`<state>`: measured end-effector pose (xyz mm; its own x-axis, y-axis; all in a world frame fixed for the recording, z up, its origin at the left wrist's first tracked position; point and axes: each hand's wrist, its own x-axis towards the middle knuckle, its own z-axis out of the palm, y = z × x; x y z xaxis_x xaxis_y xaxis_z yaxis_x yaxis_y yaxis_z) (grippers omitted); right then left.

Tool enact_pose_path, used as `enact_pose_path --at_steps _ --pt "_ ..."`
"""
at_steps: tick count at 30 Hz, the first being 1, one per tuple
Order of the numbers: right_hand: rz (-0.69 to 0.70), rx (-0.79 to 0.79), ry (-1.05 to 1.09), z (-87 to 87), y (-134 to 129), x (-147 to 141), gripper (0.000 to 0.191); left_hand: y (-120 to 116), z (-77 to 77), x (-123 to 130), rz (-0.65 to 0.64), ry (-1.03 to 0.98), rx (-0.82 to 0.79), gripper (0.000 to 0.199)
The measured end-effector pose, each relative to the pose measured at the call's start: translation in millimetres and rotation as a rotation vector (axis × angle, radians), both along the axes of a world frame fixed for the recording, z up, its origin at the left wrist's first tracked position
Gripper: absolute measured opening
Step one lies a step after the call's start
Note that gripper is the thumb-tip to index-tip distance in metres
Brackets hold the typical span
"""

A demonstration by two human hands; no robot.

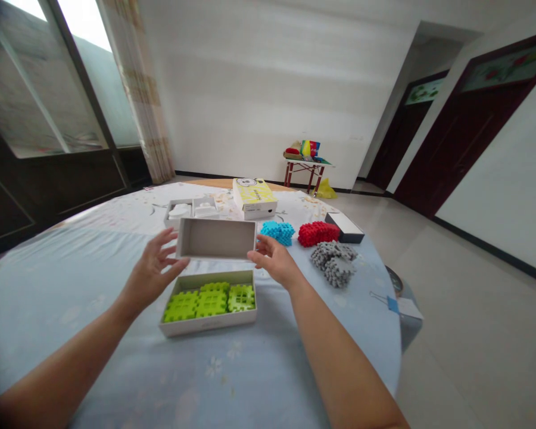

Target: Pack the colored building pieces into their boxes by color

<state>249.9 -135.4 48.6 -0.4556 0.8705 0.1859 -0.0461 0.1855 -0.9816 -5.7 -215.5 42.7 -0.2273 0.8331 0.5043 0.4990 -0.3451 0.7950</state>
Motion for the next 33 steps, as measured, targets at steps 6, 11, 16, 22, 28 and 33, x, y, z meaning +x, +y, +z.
enact_pose_path --at_steps 6,11,16,22,28,33 --pt "0.089 0.213 0.017 -5.9 4.7 3.6 0.055 6.1 12.2 3.3 -0.246 -0.719 -0.249 0.056" --pt "0.034 0.334 -0.165 -13.1 5.5 7.1 0.057 2.1 15.9 -0.1 -0.286 -0.810 -0.341 0.049" --pt "0.149 0.200 -0.164 -19.2 5.1 20.9 0.061 -2.9 19.2 -10.1 -0.320 -0.558 -0.383 0.053" --pt "0.274 0.016 0.017 -23.6 -6.6 29.1 0.049 -6.8 27.8 -28.6 -0.413 -0.161 -0.424 0.064" --pt "0.264 -0.020 -0.080 -24.9 -11.9 25.3 0.067 -8.3 28.0 -38.7 -0.583 0.088 -0.499 0.077" --pt "0.239 0.129 -0.196 -25.1 -12.0 25.2 0.070 -12.0 28.8 -43.4 -0.614 0.189 -0.499 0.084"
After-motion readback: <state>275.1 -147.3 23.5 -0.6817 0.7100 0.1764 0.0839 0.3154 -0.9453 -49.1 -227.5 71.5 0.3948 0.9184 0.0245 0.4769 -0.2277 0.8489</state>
